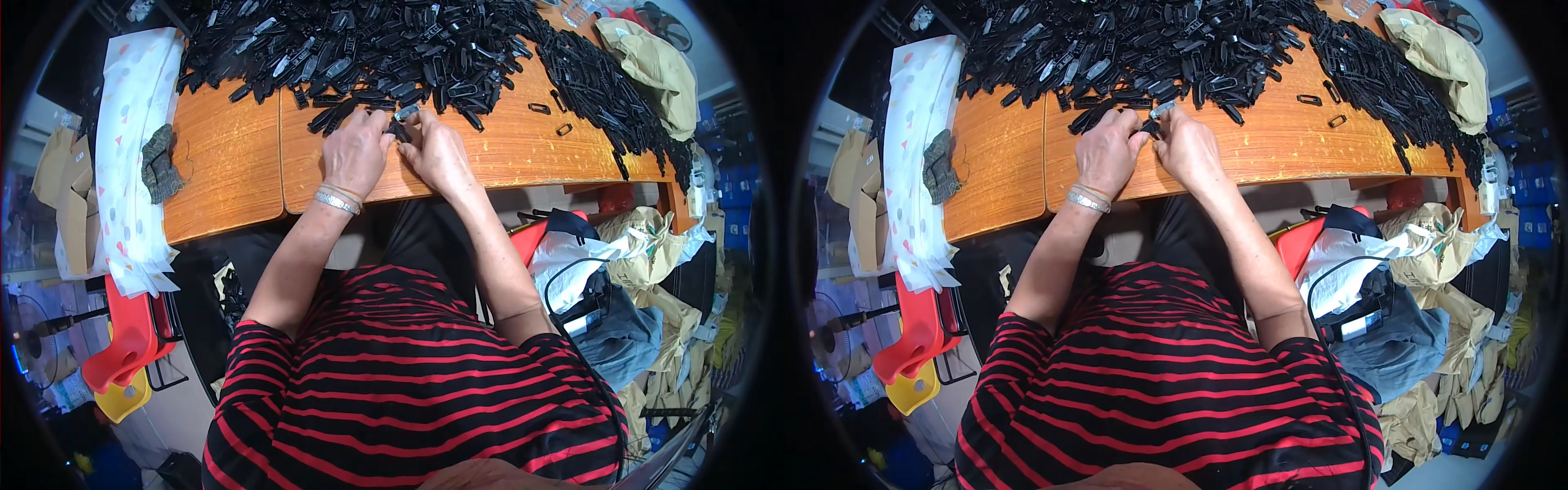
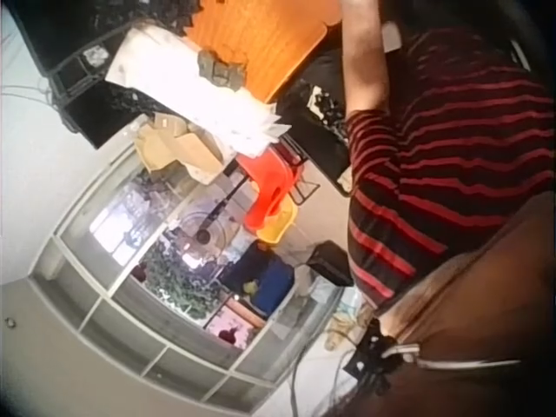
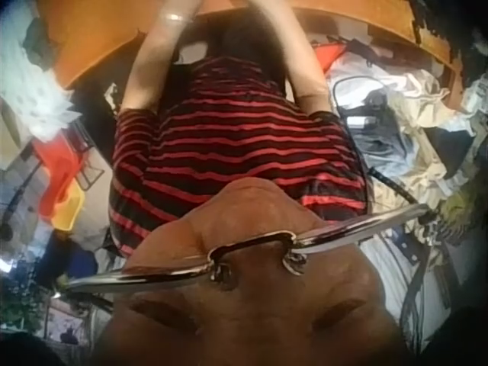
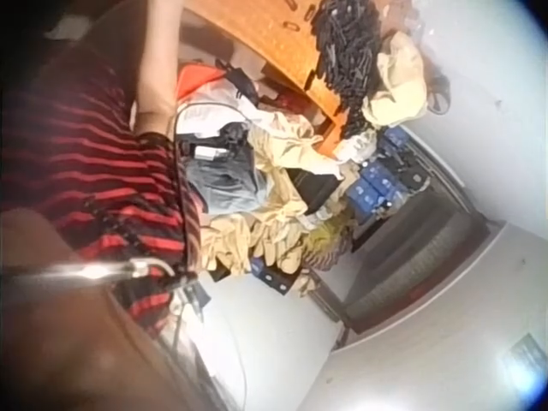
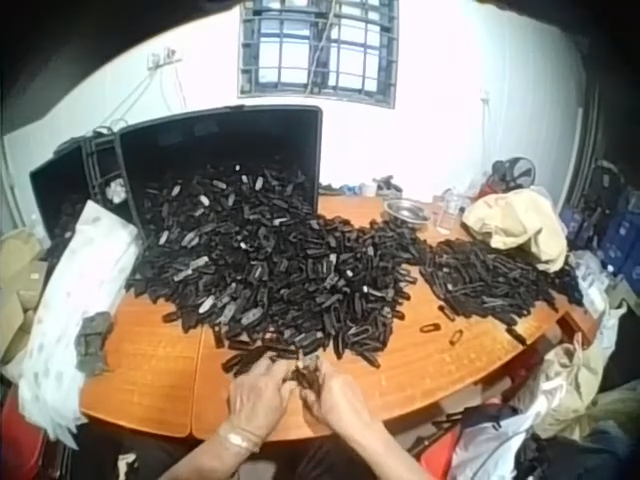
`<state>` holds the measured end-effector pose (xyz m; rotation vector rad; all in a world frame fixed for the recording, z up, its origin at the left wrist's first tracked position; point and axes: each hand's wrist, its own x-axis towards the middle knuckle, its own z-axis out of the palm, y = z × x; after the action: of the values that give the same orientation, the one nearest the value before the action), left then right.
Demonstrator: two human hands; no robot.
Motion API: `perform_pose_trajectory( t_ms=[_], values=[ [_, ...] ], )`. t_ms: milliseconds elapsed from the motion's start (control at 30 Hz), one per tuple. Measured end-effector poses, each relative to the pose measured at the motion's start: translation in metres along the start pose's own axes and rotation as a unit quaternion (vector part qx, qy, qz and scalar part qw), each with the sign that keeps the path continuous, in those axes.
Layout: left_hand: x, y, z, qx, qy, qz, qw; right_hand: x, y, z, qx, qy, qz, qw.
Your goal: Sorting and inspecting small black plastic components on a workbench.
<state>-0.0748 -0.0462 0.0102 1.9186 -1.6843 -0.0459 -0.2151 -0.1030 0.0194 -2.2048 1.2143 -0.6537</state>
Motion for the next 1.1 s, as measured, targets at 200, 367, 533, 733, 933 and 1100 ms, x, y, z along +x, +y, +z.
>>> perform_pose_trajectory(
  t_ms=[200, 367, 533, 733, 933, 1100],
  values=[
    [-0.005, -0.004, 0.008, -0.033, -0.018, 0.029, 0.999, -0.005, 0.019, -0.007, 0.045, -0.080, 0.031, 0.995],
    [-0.012, -0.013, 0.013, -0.302, 0.020, -0.038, 0.952, -0.018, 0.013, -0.011, 0.475, -0.026, 0.130, 0.870],
    [-0.021, 0.001, -0.008, -0.652, -0.133, -0.239, 0.707, -0.030, 0.001, -0.002, 0.582, 0.080, 0.104, 0.803],
    [-0.032, 0.009, -0.009, -0.675, -0.084, -0.235, 0.694, -0.044, -0.003, 0.007, 0.430, 0.048, 0.067, 0.899],
    [-0.034, 0.009, -0.007, -0.688, -0.064, -0.237, 0.683, -0.047, 0.001, 0.009, 0.406, 0.067, 0.025, 0.911],
    [-0.035, 0.008, -0.006, -0.689, -0.064, -0.225, 0.686, -0.045, 0.006, 0.012, 0.365, 0.066, 0.002, 0.929]
  ],
)
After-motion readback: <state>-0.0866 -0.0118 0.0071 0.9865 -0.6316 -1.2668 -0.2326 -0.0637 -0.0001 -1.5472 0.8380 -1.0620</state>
